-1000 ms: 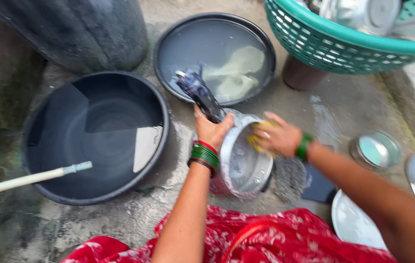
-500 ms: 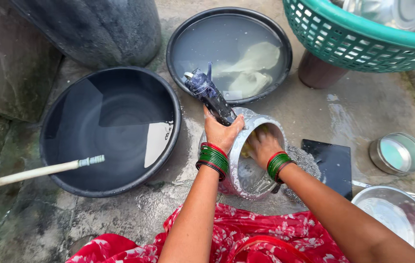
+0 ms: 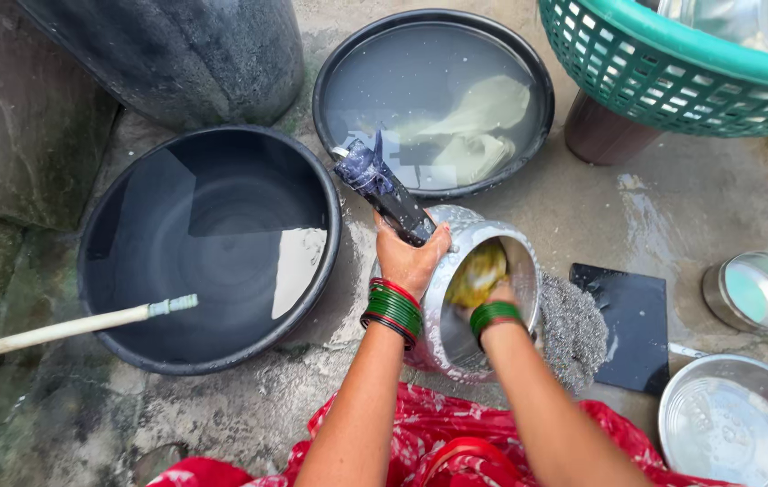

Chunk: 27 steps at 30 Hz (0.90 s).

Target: The person washes a pressure cooker and its lid by hand using a scrubber and a cloth.

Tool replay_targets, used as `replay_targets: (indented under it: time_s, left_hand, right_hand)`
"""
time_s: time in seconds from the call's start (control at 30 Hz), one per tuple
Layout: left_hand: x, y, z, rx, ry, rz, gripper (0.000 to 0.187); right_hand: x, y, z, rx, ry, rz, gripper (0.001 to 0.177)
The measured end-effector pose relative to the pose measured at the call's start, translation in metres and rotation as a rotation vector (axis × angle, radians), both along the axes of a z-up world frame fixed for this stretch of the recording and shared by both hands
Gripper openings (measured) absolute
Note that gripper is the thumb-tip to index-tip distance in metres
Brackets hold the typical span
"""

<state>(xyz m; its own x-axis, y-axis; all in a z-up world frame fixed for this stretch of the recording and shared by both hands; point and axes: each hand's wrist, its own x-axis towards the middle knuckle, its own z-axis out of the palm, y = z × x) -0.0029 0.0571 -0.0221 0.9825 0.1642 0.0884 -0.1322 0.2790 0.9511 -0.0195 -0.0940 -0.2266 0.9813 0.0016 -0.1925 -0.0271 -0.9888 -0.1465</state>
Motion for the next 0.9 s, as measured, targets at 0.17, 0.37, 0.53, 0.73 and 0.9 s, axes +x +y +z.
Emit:
replay_targets:
  time_s: [0.17,0.37,0.53,0.73,0.9]
  left_hand:
    - [-0.007,0.006,-0.01,-0.088,-0.017,-0.066,0.048]
    - [0.006,-0.003,-0.004,-0.02,-0.095,-0.126,0.052]
    - [0.008,-0.008,0.0,0.011,-0.046,-0.125,0.057]
    - [0.004,-0.005,0.0,0.015,-0.144,-0.094,0.055]
    - [0.001,-0.007,-0.004,-0.001,-0.021,-0.108,0.052]
  right_hand:
    - [0.044,0.0,0.018,0.023,-0.357,-0.023,0.038]
    - [-0.041,0.026,0.042,0.11,0.452,0.774,0.037]
    - [0.042,-0.057,0.039,-0.195,0.056,0.551,0.037]
    - [-0.01,-0.014,0.01,-0.034,0.09,0.551,0.043]
    - [-0.03,0.036,0.021,0.347,0.133,0.756,0.044]
